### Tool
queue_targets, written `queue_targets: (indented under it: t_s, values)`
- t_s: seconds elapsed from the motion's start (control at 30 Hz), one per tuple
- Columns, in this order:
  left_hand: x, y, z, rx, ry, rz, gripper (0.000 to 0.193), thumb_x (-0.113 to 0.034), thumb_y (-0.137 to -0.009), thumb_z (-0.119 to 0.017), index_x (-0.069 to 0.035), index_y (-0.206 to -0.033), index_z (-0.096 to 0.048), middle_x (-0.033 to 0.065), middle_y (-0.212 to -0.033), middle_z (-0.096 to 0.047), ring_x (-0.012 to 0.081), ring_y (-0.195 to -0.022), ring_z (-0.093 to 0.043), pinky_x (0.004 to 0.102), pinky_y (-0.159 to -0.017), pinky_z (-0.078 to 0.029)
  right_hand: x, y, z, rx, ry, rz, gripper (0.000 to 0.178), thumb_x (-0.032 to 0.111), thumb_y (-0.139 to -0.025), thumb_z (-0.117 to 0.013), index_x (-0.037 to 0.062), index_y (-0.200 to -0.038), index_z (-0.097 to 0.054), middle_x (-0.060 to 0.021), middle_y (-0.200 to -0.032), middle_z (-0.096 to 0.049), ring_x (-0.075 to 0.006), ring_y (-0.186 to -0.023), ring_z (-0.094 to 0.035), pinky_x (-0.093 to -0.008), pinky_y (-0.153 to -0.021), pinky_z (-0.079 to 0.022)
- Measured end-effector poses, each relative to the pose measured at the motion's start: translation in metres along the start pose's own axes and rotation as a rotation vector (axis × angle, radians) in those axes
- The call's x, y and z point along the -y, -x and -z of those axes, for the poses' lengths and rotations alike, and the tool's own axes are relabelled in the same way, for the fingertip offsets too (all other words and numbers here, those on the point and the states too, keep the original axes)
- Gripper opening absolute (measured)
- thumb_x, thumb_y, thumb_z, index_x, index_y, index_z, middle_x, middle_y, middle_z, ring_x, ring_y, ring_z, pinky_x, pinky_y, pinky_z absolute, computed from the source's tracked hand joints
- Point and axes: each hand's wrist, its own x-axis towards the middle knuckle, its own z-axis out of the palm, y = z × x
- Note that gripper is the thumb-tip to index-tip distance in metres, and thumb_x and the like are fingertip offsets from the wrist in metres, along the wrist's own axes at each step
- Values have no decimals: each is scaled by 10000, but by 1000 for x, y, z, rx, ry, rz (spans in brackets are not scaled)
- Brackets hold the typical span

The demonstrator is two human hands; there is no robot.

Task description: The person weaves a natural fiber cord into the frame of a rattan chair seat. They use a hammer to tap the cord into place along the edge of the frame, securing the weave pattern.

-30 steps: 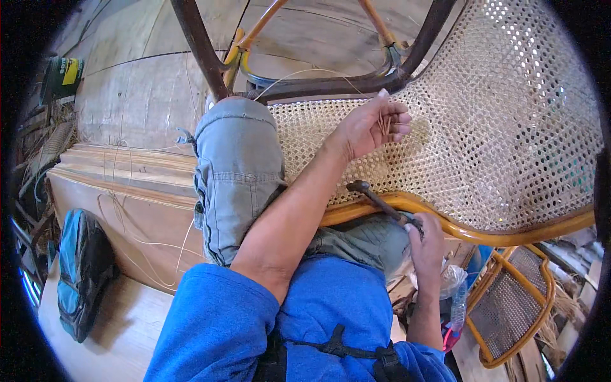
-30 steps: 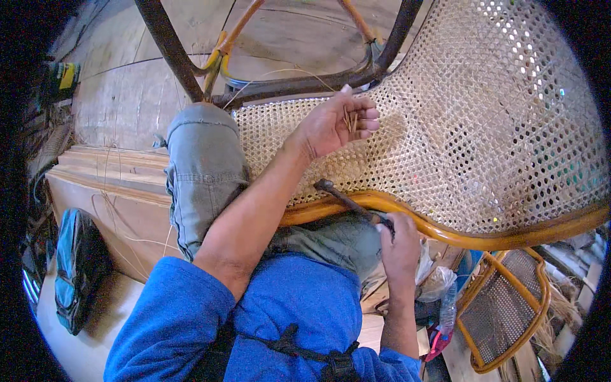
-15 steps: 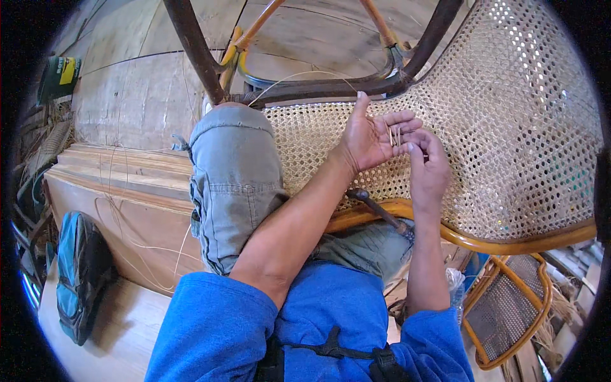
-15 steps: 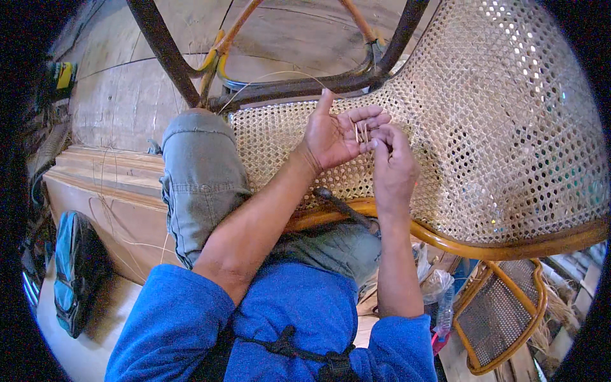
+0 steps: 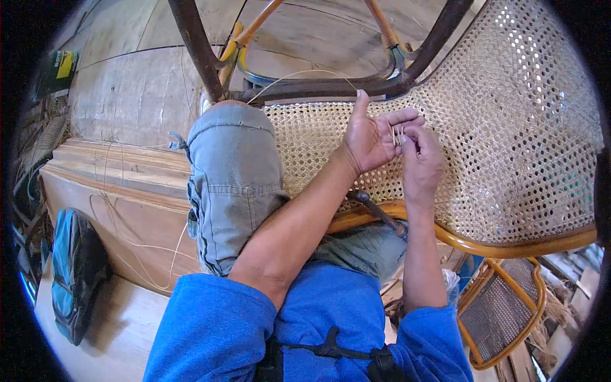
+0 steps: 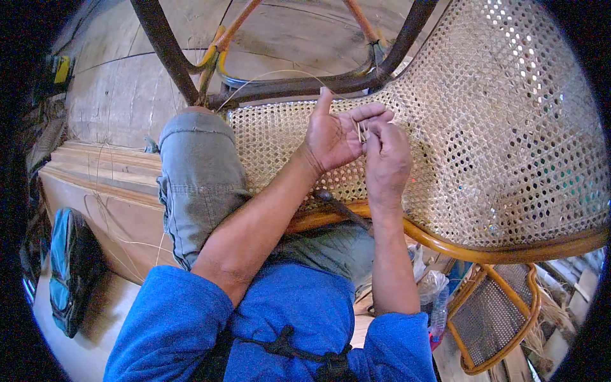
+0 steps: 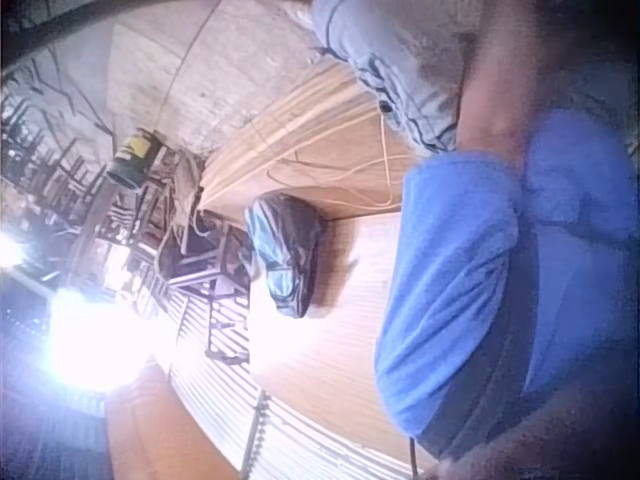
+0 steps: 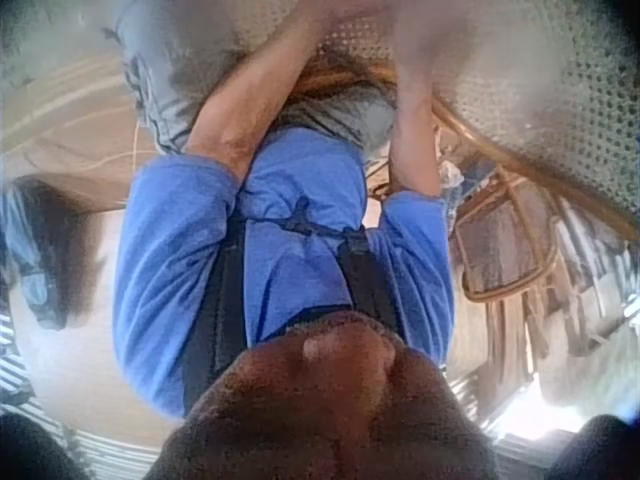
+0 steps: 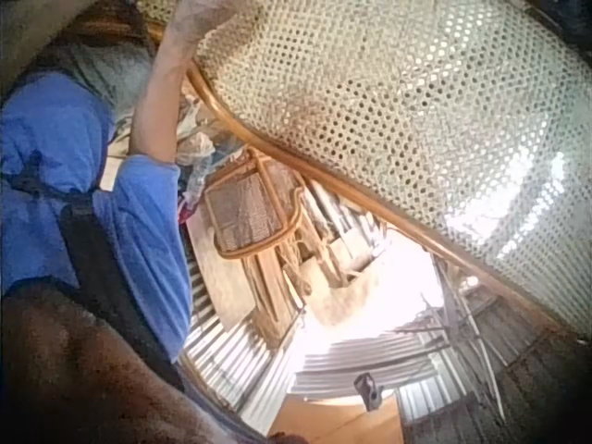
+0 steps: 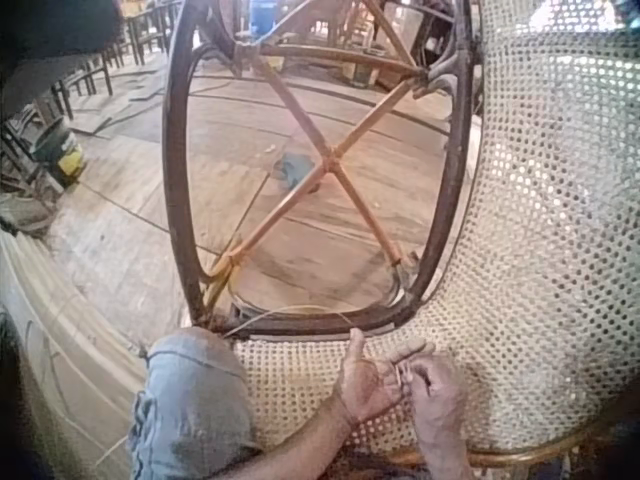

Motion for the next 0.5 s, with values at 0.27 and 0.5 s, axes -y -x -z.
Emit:
queue_targets:
  t_s: [0.27, 0.5]
  values:
    - [5, -4, 1, -95, -54, -39, 1022, -796, -769, -231, 95, -1195, -495, 233, -1250, -499, 308, -1185, -467, 405, -1053, -308, -4, 0, -9, 23, 238, -8, 64, 78, -791, -587, 47, -843, -606, -127, -821, -571, -290, -787, -576, -390, -690, -457]
    - [5, -4, 7, -168, -161, -33, 947, -749, -815, -234, 81, -1156, -536, 206, -1179, -560, 291, -1110, -531, 403, -1025, -348, -10, -4, -8, 132, 191, -65, 72, 81, -822, -539, 13, -819, -564, -143, -793, -558, -277, -765, -570, -395, -687, -453]
